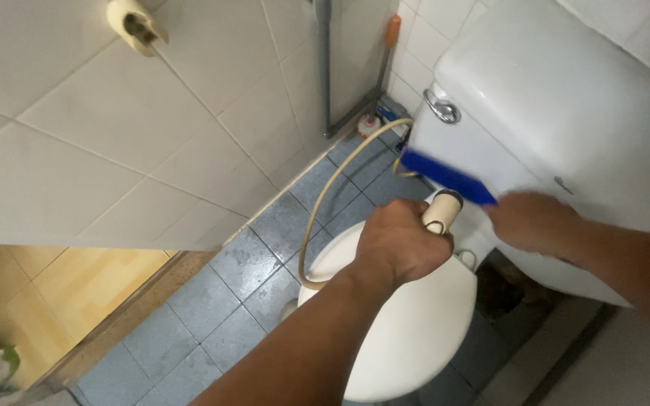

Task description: The person uses a handheld bidet sprayer and a blue toilet brush to clean the toilet. They scrub the exterior of the tank, the seat, the lid, and the interior bowl while rinsing with water.

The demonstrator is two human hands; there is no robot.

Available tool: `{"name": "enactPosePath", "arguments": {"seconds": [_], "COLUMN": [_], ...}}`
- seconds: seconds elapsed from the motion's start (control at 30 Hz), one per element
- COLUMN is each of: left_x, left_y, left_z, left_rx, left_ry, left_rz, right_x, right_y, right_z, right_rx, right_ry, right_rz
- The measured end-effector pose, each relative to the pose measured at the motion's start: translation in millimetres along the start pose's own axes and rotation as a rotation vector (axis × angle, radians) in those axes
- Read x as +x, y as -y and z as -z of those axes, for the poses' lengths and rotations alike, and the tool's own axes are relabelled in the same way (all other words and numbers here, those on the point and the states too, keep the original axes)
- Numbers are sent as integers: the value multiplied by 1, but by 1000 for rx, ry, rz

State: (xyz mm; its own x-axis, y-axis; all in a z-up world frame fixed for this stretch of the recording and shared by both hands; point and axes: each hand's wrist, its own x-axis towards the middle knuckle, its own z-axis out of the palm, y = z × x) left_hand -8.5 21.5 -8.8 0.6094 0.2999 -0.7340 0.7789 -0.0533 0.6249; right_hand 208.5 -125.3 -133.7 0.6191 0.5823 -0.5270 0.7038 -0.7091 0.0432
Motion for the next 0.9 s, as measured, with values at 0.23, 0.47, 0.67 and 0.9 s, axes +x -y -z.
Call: {"name": "enactPosePath", "arguments": {"seconds": [0.23,0.47,0.67,0.9], "left_x": [-2,-22,-55,-87], "left_y": [-1,-15,-11,10], "left_z": [9,22,42,61], "left_rx": [58,134,212,235], "left_ry": [-125,-99,-72,-47], "left_rz": [-181,-241,-308,-396], "right_x": [-54,-98,-162,-163], "right_y": [-22,-47,-8,-55], "right_z": [2,-13,27,-37], "right_rx": [116,-96,-163,204], "right_ry": [477,373,342,317], "right_rz": [-377,-407,-544,-825]}}
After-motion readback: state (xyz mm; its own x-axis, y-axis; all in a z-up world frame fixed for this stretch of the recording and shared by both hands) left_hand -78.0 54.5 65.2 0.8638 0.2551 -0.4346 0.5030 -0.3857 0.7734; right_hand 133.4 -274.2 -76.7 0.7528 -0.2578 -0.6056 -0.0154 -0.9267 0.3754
